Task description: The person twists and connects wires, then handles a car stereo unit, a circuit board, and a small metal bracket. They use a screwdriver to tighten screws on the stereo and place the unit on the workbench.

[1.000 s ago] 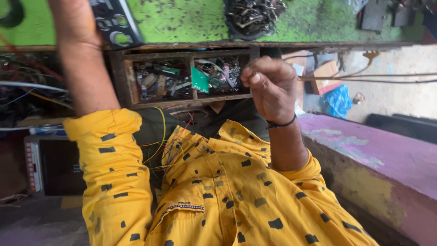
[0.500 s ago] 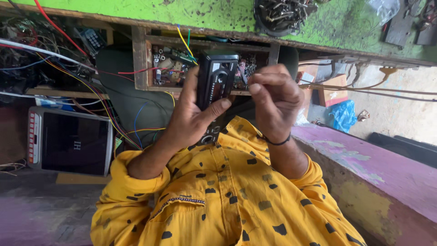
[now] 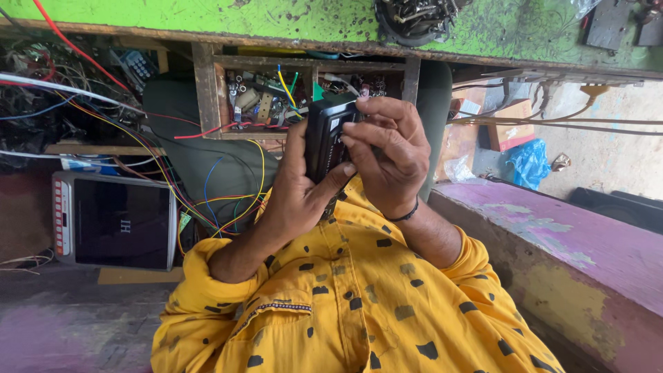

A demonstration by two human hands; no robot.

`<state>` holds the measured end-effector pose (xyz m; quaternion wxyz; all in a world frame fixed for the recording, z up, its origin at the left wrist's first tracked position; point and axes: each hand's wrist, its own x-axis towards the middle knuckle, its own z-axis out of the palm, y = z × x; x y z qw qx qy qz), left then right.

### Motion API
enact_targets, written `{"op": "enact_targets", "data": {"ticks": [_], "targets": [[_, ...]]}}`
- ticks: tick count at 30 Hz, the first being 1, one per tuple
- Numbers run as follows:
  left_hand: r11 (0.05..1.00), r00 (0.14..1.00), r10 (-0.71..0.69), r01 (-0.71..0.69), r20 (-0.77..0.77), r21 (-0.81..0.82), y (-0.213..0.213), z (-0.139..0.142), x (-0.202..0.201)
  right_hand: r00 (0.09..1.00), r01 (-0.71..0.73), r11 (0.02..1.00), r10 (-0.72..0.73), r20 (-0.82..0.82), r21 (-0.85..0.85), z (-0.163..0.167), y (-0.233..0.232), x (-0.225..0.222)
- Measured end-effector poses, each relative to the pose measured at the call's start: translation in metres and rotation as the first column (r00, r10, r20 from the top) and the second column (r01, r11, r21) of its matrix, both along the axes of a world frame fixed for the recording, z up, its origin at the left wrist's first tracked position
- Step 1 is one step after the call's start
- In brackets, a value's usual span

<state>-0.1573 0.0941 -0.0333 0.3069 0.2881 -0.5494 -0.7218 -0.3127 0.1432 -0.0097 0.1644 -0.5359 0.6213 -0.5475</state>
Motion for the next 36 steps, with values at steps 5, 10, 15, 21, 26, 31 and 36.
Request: {"op": "enact_targets", "data": {"ticks": [5,10,15,21,26,31,36], "targets": [[0.989,0.998,0.038,-0.030,0.055,-0.145,0.001,0.002,0.001,0.995,-0.101,0.995,0.101,0.021,-0.019,-0.002,0.002,-0.006],[0.974,0.995,0.077,-0.062,0.061,-0.218,0.003,0.004,-0.001,0.996,-0.084,0.996,0.084,0.043,-0.022,-0.003,0.003,-0.006],[0.968,0.987,0.104,-0.071,0.126,-0.241,0.005,0.001,-0.005,0.992,-0.065,0.997,0.070,0.108,-0.047,-0.008,0.000,-0.005],[0.961,0.979,0.126,-0.080,0.161,-0.266,0.010,-0.002,-0.004,0.995,-0.071,0.995,0.076,0.067,-0.074,-0.014,-0.001,-0.007],[0.883,0.959,0.190,-0.074,0.210,-0.464,0.010,0.000,-0.004,0.996,-0.074,0.992,0.079,0.052,-0.098,-0.015,-0.003,-0.007],[0.881,0.954,0.229,-0.119,0.193,-0.457,0.012,0.002,-0.008,0.994,-0.104,0.989,0.106,0.014,-0.108,-0.014,-0.006,-0.008],[0.905,0.944,0.227,-0.113,0.241,-0.410,0.013,0.004,-0.008,0.995,-0.096,0.993,0.098,0.029,-0.070,-0.012,-0.004,-0.008]]}}
